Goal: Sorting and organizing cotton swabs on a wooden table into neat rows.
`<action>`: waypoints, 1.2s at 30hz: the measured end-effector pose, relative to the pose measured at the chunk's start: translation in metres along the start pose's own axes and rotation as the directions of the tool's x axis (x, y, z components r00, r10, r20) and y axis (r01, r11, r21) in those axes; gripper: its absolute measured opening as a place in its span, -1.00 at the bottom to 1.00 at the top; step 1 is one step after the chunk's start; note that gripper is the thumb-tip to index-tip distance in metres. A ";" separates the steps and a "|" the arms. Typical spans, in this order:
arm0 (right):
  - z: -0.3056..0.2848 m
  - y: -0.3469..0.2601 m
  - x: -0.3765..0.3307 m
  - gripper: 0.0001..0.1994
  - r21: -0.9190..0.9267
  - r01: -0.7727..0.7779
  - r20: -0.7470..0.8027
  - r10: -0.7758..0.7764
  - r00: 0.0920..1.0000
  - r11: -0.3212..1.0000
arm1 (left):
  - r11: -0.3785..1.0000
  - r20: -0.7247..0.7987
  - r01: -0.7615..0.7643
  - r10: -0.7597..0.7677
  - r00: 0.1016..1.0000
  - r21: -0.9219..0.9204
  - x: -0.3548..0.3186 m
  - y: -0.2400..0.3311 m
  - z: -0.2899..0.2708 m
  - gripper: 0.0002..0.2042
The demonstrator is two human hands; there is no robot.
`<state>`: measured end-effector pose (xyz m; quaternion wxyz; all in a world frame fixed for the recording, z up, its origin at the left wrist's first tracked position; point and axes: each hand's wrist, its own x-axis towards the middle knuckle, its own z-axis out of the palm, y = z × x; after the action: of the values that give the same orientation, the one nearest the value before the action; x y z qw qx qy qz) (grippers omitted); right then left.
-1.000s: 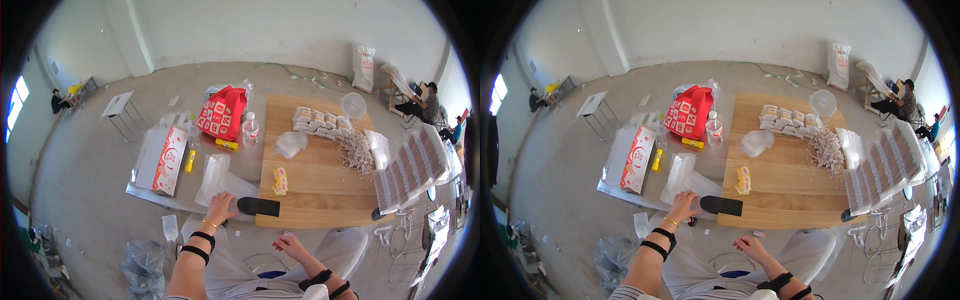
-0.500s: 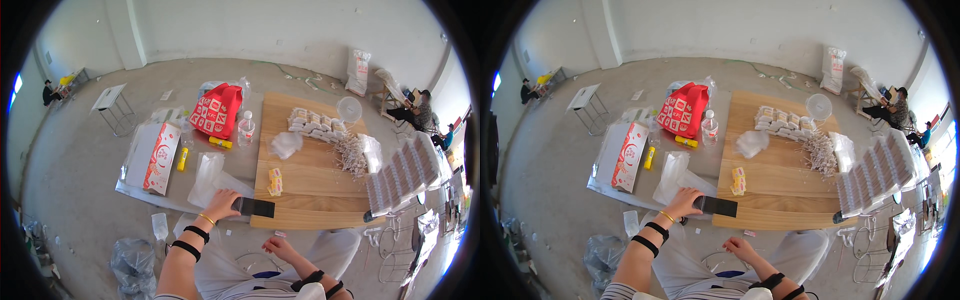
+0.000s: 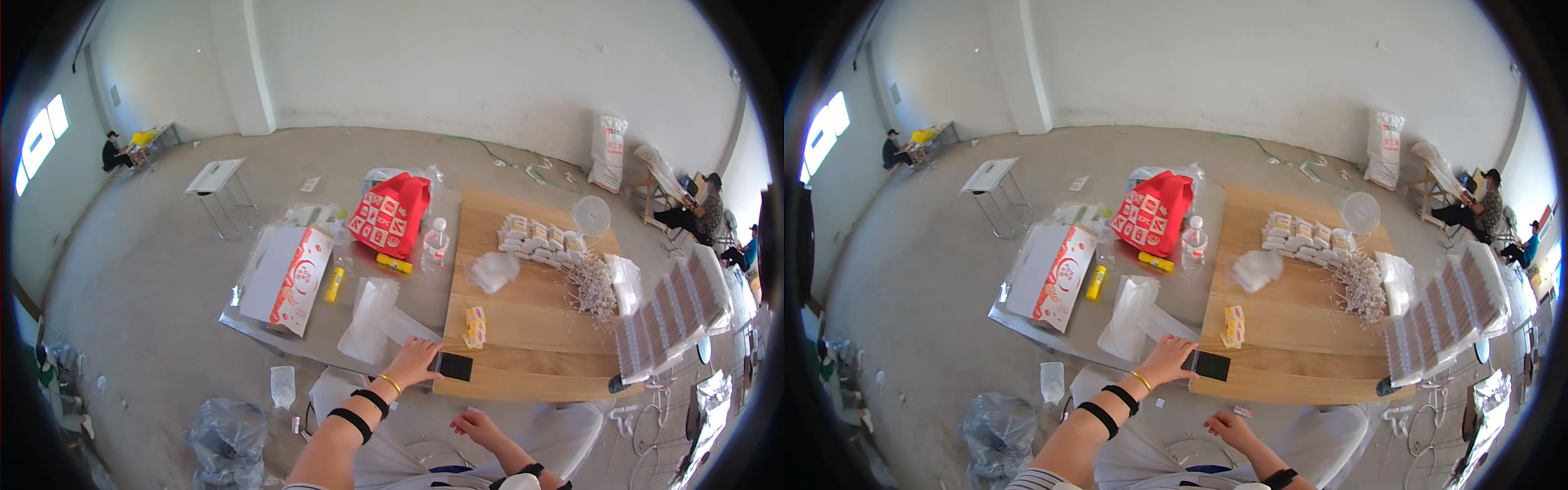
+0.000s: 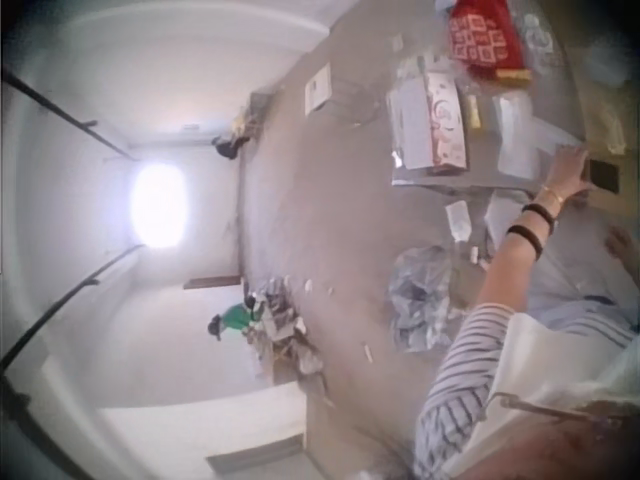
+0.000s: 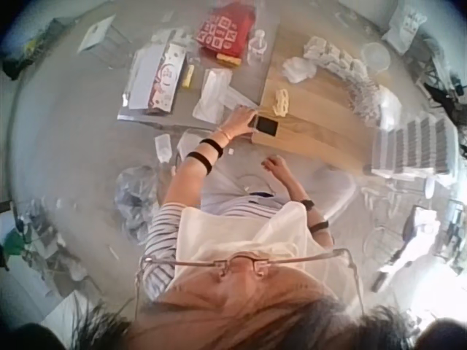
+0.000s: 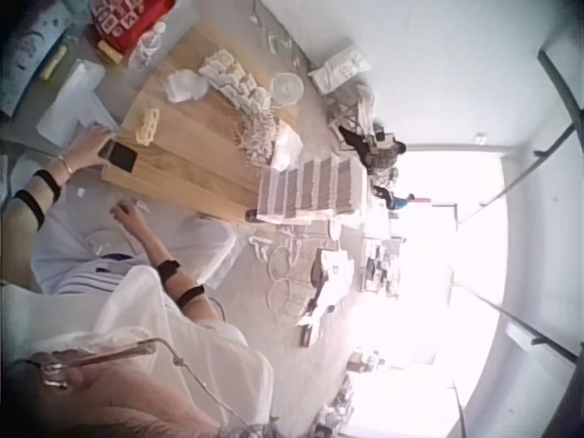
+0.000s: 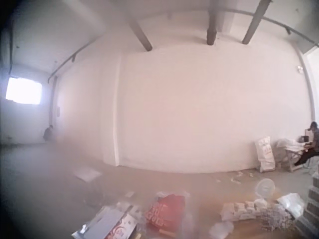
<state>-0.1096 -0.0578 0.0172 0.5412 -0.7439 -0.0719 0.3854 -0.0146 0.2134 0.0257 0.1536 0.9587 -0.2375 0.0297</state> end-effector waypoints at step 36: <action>0.000 0.019 0.004 -0.76 -0.138 -0.028 -0.014 0.026 1.000 0.990 | 0.811 -0.330 0.564 -0.582 0.744 -0.159 -0.008 -0.073 -0.014 -0.45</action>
<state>-0.1126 -0.0637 -0.0015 0.4834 -0.7829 -0.0849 0.3823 0.0125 0.2827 0.0175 0.2195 0.9585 0.1001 0.1517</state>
